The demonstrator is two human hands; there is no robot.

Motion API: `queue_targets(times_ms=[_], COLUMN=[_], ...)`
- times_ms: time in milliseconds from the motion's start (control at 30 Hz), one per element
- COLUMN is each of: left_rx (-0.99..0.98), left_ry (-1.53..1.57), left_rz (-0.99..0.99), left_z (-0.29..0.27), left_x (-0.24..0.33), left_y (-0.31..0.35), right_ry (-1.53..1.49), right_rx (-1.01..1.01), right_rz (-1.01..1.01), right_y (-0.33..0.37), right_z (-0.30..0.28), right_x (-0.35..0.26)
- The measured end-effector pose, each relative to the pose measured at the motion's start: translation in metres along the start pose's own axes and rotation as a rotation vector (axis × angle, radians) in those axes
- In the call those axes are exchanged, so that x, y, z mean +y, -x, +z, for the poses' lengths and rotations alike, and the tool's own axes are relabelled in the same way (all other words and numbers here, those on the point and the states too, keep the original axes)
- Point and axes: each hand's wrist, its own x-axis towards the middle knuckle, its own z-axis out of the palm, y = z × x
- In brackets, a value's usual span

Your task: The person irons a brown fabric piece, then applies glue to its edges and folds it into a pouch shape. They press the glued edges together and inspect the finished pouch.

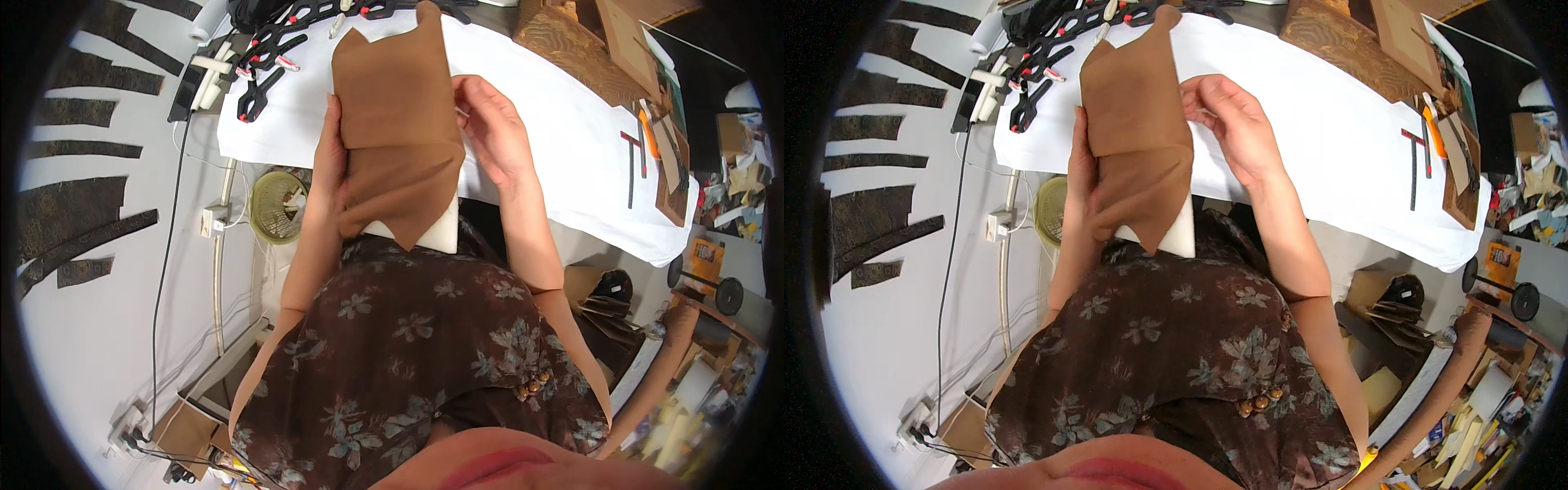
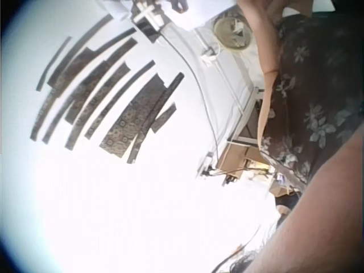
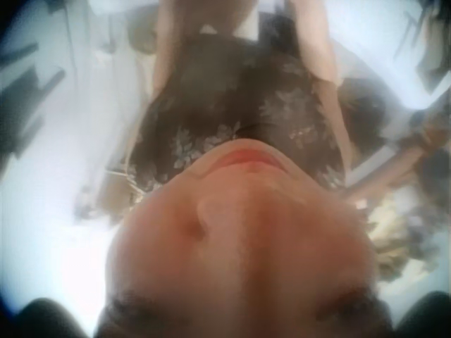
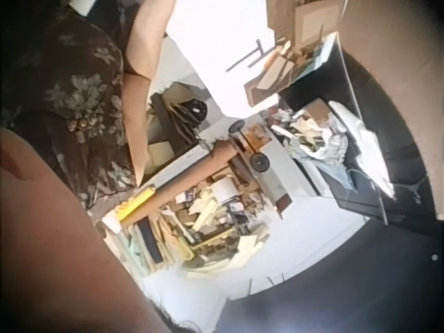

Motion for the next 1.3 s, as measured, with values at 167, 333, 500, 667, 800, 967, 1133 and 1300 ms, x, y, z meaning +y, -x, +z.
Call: queue_targets(times_ms=[167, 333, 500, 667, 800, 967, 1133, 1300], left_rx=[0.011, -0.240, 0.114, 0.239, 0.200, 0.209, 0.336, 0.325], left_ry=[0.083, 0.378, -0.089, -0.474, -0.711, -0.705, -0.675, -0.595], left_rz=[-0.032, -0.138, 0.282, 0.695, 0.738, 0.842, 0.738, 0.709], left_z=[-0.001, -0.029, -0.009, -0.022, -0.023, -0.013, 0.010, 0.005], left_x=[0.003, 0.011, 0.016, 0.038, 0.049, 0.045, 0.047, 0.049], left_y=[0.002, 0.000, 0.008, 0.004, 0.018, 0.018, 0.024, 0.020], right_ry=[0.139, 0.138, 0.403, 0.370, 0.150, 0.035, 0.273, 0.334], right_rx=[-0.004, -0.182, -0.105, -0.227, -0.228, -0.094, -0.294, -0.179], right_rz=[-0.099, 0.018, 0.016, 0.039, 0.049, 0.133, 0.178, 0.048], right_y=[0.000, 0.001, 0.016, 0.017, 0.011, 0.013, 0.010, 0.008], right_z=[0.002, -0.007, 0.039, 0.019, 0.009, 0.019, -0.006, -0.014], right_x=[0.008, -0.007, -0.009, 0.002, 0.006, 0.001, 0.000, 0.007])
